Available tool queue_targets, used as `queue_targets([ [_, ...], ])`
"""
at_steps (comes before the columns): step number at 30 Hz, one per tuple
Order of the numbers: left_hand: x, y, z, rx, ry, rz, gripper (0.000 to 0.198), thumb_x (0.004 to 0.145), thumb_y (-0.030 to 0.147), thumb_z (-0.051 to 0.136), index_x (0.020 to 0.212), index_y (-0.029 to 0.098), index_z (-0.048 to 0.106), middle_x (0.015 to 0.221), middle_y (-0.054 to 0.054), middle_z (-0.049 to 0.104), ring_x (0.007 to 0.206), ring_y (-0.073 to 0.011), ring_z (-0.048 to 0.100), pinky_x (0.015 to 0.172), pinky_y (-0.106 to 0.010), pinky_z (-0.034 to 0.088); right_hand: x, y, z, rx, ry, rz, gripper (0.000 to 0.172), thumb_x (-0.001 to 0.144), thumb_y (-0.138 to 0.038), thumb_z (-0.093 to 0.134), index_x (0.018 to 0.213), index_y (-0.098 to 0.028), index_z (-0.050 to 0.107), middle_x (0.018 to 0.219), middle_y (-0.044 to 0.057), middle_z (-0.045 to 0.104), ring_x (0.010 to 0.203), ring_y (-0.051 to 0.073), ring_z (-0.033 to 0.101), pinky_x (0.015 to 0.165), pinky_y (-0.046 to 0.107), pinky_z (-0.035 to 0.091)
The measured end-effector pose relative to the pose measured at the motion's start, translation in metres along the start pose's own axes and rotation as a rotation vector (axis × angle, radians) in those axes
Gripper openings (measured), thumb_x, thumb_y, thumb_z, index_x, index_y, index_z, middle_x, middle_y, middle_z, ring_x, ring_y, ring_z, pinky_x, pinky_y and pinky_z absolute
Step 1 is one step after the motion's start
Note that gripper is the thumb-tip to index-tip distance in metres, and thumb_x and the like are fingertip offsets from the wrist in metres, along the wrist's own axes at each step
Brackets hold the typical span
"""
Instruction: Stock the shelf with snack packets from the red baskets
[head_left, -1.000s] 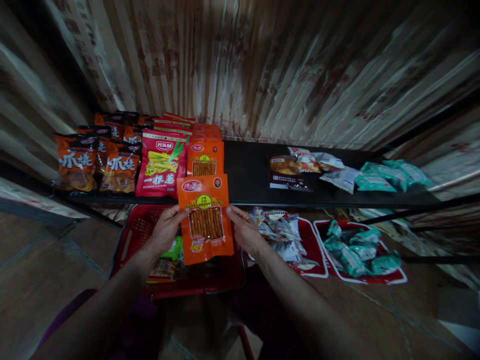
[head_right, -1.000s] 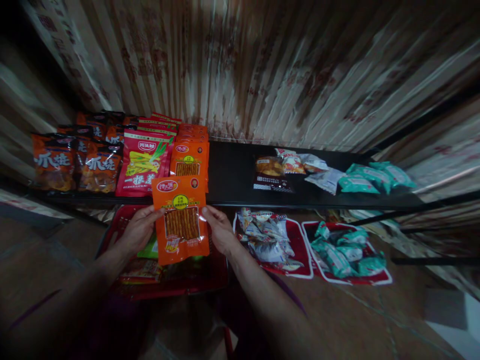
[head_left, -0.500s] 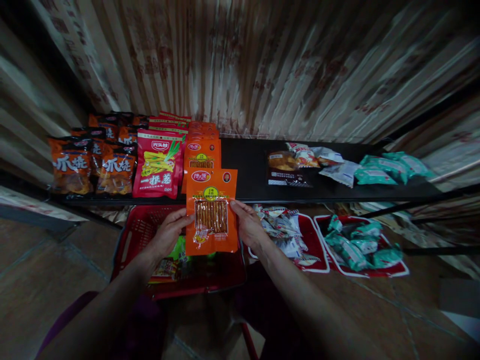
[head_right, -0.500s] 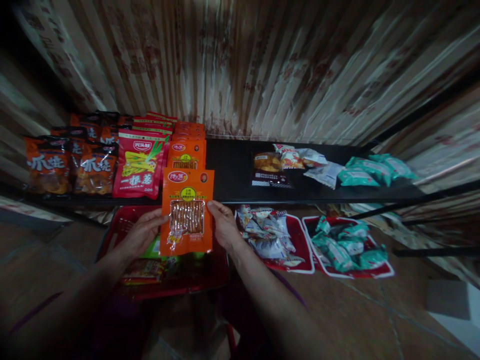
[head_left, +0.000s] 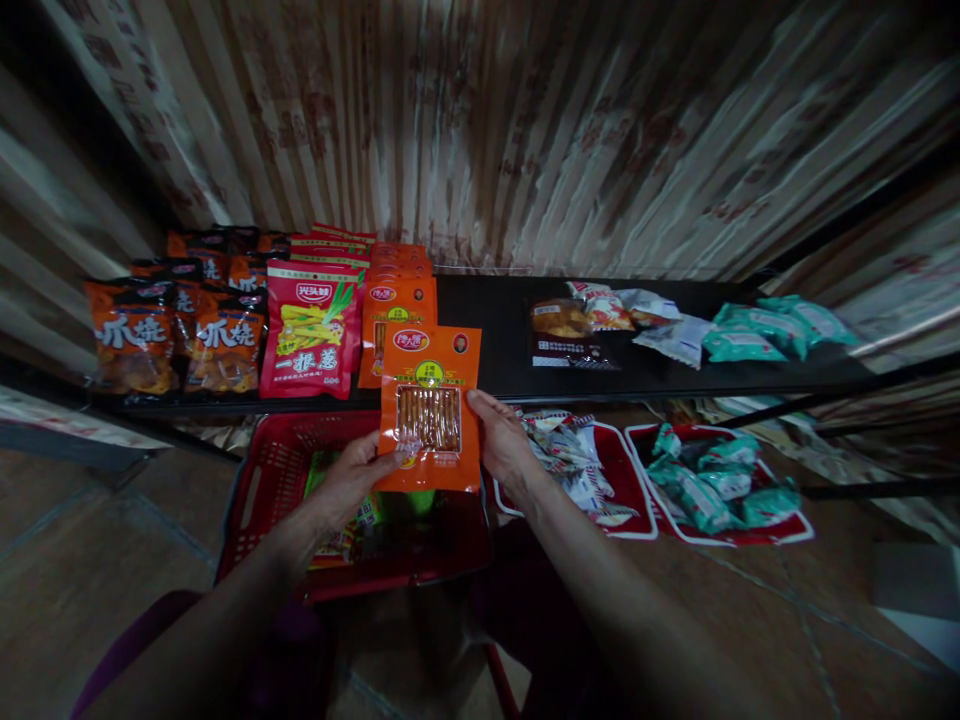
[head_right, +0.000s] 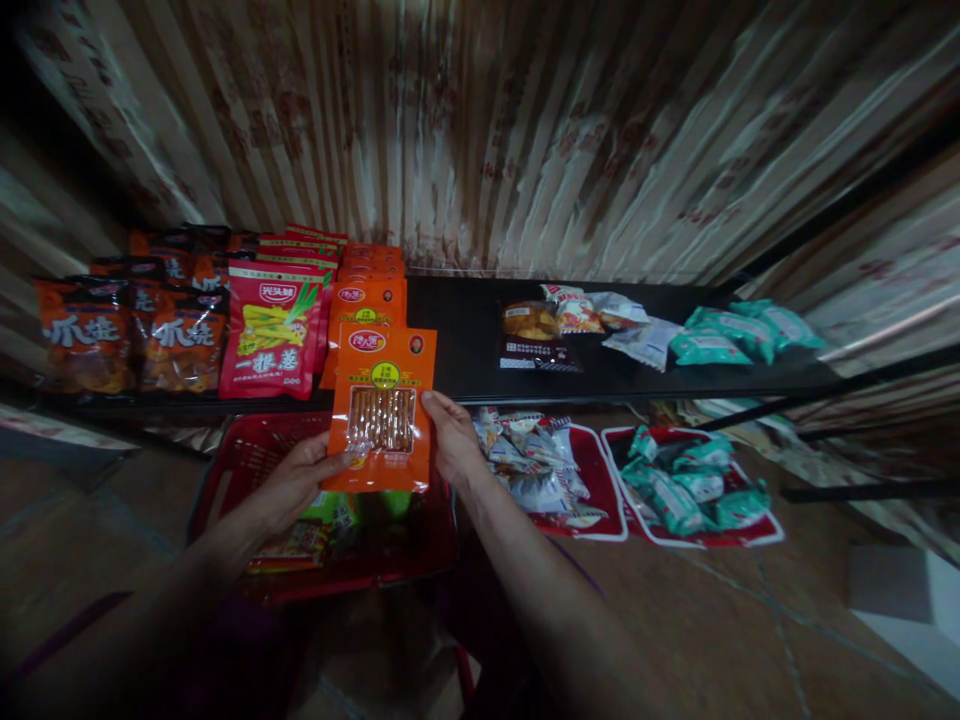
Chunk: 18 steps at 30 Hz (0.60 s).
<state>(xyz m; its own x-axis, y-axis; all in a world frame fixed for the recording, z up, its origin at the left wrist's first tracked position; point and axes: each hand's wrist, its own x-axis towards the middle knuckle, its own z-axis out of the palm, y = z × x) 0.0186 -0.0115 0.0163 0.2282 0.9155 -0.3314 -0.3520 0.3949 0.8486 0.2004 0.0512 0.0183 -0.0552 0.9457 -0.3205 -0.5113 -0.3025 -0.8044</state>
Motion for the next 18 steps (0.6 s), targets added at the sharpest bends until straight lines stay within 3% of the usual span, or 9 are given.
queue_targets([
  [6, 0.005, 0.001, -0.006, -0.027, 0.054, 0.043, 0.035, 0.069, 0.028, 0.073, 0.102, 0.017, 0.065, 0.103, -0.008, 0.071, 0.095, -0.022, 0.065, 0.088, -0.035, 0.047, -0.007, -0.006, 0.002, -0.011, -0.08, 0.055, 0.028, 0.056, -0.033, 0.083, 0.078, -0.021, 0.069, 0.074, -0.002, 0.074, 0.066, 0.015, 0.066, 0.068, 0.027, 0.052],
  [12, 0.011, 0.006, -0.013, -0.062, 0.121, 0.161, 0.037, 0.068, 0.027, 0.073, 0.102, 0.015, 0.064, 0.101, -0.007, 0.071, 0.094, -0.022, 0.065, 0.087, -0.035, 0.047, -0.014, 0.001, 0.001, -0.169, -0.353, 0.079, 0.031, 0.063, -0.031, 0.079, 0.091, -0.022, 0.07, 0.09, -0.001, 0.073, 0.079, 0.015, 0.067, 0.079, 0.028, 0.049],
  [18, 0.015, 0.008, -0.012, -0.063, 0.144, 0.2, 0.032, 0.067, 0.027, 0.073, 0.096, 0.015, 0.065, 0.096, -0.007, 0.072, 0.087, -0.0213, 0.066, 0.082, -0.033, 0.049, -0.01, 0.015, -0.002, -0.267, -0.365, 0.061, 0.032, 0.065, -0.031, 0.078, 0.094, -0.022, 0.069, 0.088, -0.002, 0.072, 0.075, 0.014, 0.065, 0.072, 0.027, 0.05],
])
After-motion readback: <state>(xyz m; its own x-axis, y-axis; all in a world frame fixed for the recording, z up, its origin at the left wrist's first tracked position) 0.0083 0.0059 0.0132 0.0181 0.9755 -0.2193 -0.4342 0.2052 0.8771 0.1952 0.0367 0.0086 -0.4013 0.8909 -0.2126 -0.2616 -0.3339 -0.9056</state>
